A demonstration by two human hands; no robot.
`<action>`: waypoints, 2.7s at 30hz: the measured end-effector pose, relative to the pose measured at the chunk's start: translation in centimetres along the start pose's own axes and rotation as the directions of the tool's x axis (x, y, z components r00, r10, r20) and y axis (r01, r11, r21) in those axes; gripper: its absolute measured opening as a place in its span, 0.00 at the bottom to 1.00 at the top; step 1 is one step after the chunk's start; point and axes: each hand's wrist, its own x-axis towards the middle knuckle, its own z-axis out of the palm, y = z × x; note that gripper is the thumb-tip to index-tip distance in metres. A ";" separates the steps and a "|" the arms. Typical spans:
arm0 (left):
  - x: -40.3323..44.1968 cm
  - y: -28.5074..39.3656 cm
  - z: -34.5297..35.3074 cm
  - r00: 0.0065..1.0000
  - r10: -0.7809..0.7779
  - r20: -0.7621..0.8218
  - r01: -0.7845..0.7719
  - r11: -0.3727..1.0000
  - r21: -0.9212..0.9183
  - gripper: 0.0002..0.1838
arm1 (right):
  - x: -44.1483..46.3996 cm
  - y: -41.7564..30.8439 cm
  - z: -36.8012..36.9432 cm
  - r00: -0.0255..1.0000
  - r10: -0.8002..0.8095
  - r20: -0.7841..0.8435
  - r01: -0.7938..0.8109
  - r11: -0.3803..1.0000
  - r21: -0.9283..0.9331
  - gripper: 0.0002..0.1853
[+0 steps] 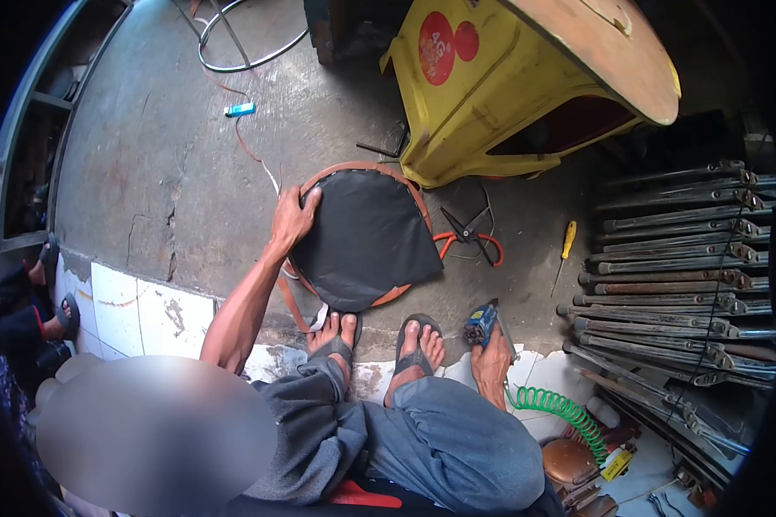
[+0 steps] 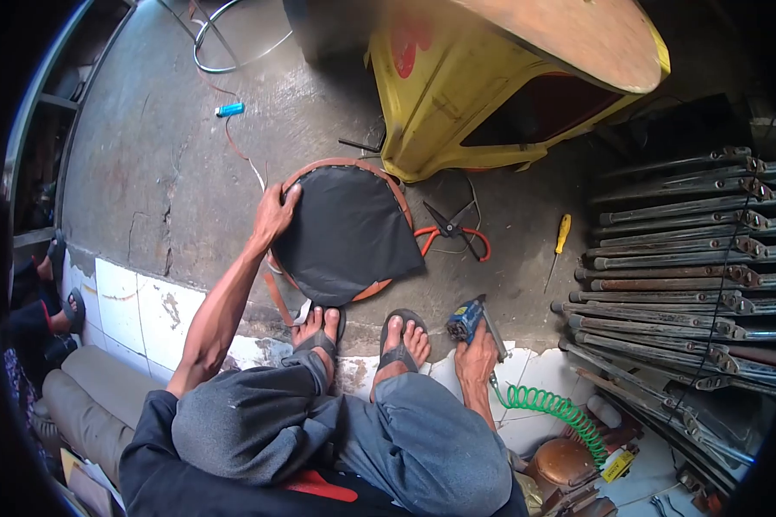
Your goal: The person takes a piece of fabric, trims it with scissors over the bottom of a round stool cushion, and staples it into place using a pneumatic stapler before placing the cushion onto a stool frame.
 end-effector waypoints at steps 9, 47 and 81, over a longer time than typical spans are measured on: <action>-10.5 -2.1 -1.6 0.987 -0.078 0.139 0.093 0.990 -0.109 0.31 | 3.4 -10.6 3.6 0.972 0.044 0.230 -0.210 0.598 0.773 0.41; -5.7 15.2 9.6 0.148 0.583 0.799 -0.572 0.710 -0.412 0.10 | 4.4 -8.0 4.4 0.994 -0.091 -0.060 0.109 0.835 0.539 0.15; -5.9 13.5 11.7 0.144 0.526 0.838 -0.782 0.579 -0.229 0.13 | 5.7 -8.9 3.3 0.994 -0.056 0.097 0.014 0.922 0.387 0.11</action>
